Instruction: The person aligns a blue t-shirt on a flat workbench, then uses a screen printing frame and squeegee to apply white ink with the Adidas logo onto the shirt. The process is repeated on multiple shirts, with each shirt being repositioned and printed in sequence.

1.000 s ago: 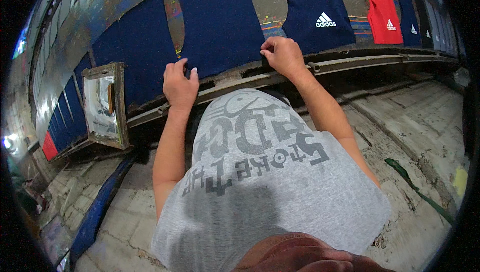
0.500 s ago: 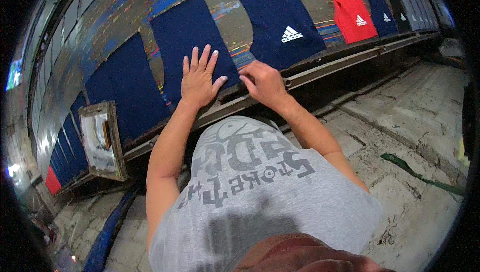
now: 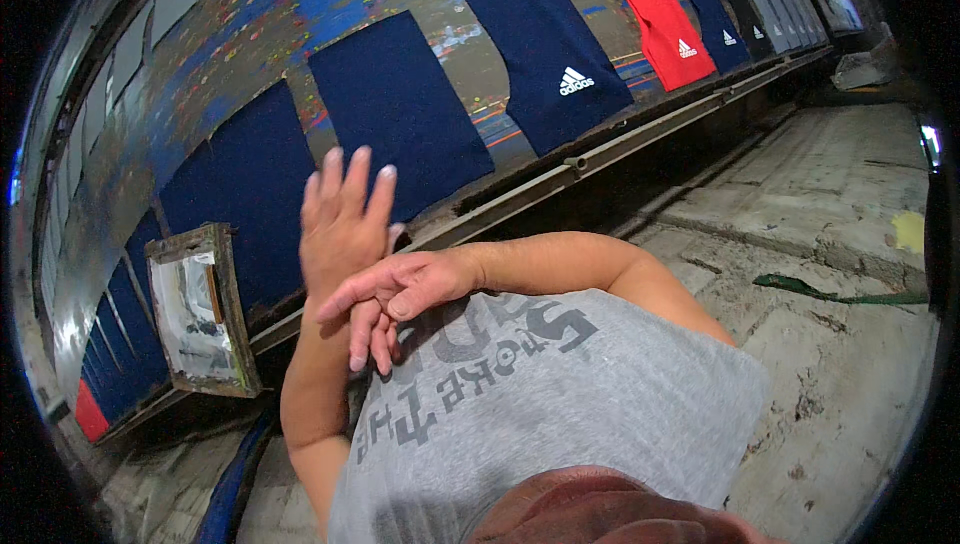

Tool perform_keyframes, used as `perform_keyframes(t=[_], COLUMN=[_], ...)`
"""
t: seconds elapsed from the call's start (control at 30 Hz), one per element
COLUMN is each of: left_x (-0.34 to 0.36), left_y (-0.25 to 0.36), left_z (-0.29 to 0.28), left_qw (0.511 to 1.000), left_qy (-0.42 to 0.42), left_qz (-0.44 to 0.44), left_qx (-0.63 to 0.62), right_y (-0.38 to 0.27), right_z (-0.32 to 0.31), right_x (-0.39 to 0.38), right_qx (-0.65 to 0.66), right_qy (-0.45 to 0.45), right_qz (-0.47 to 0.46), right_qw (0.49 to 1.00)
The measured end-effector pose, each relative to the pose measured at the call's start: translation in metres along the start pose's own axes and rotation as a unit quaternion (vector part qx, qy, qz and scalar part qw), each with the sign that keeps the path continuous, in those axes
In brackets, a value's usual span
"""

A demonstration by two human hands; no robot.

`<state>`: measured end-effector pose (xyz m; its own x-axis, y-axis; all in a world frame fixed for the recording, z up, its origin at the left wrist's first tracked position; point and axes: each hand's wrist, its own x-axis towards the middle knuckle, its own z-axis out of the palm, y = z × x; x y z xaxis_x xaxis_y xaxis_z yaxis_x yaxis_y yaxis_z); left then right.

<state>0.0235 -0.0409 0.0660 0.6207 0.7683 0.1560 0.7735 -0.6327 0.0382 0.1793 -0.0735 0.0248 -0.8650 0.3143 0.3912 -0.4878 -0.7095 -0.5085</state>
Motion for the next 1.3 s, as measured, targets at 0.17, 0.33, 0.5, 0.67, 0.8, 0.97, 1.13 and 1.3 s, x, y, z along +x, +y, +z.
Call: perform_keyframes(t=[0.17, 0.33, 0.5, 0.67, 0.8, 0.97, 1.13, 1.3], left_x=[-0.144, -0.321, -0.393, -0.371, -0.364, -0.375, -0.383, -0.311], left_y=[-0.077, -0.161, -0.191, -0.193, -0.189, -0.19, -0.198, -0.167], left_z=[-0.047, -0.021, 0.027, 0.042, 0.036, 0.03, 0.0, -0.035], left_qw=[0.964, 0.681, 0.358, 0.336, 0.364, 0.389, 0.458, 0.559], left_qy=[0.146, 0.468, 0.509, 0.442, 0.466, 0.48, 0.43, 0.418], left_qz=[-0.2, -0.561, -0.709, -0.712, -0.694, -0.691, -0.693, -0.575], left_qx=[-0.1, 0.053, -0.332, -0.43, -0.41, -0.375, -0.354, -0.427], right_y=[0.012, 0.026, 0.057, 0.077, 0.081, 0.074, 0.056, -0.004], right_z=[-0.023, -0.057, -0.068, -0.059, -0.049, -0.054, -0.08, -0.076], right_x=[0.029, 0.057, 0.098, 0.132, 0.149, 0.138, 0.098, 0.05], right_qx=[-0.125, -0.138, -0.129, -0.204, -0.258, -0.354, -0.517, -0.509], right_qy=[0.089, 0.163, 0.211, 0.206, 0.208, 0.216, 0.342, 0.436], right_qz=[0.035, 0.041, 0.02, 0.076, 0.098, 0.097, 0.026, -0.124], right_qw=[0.988, 0.976, 0.969, 0.954, 0.938, 0.904, 0.784, 0.732])
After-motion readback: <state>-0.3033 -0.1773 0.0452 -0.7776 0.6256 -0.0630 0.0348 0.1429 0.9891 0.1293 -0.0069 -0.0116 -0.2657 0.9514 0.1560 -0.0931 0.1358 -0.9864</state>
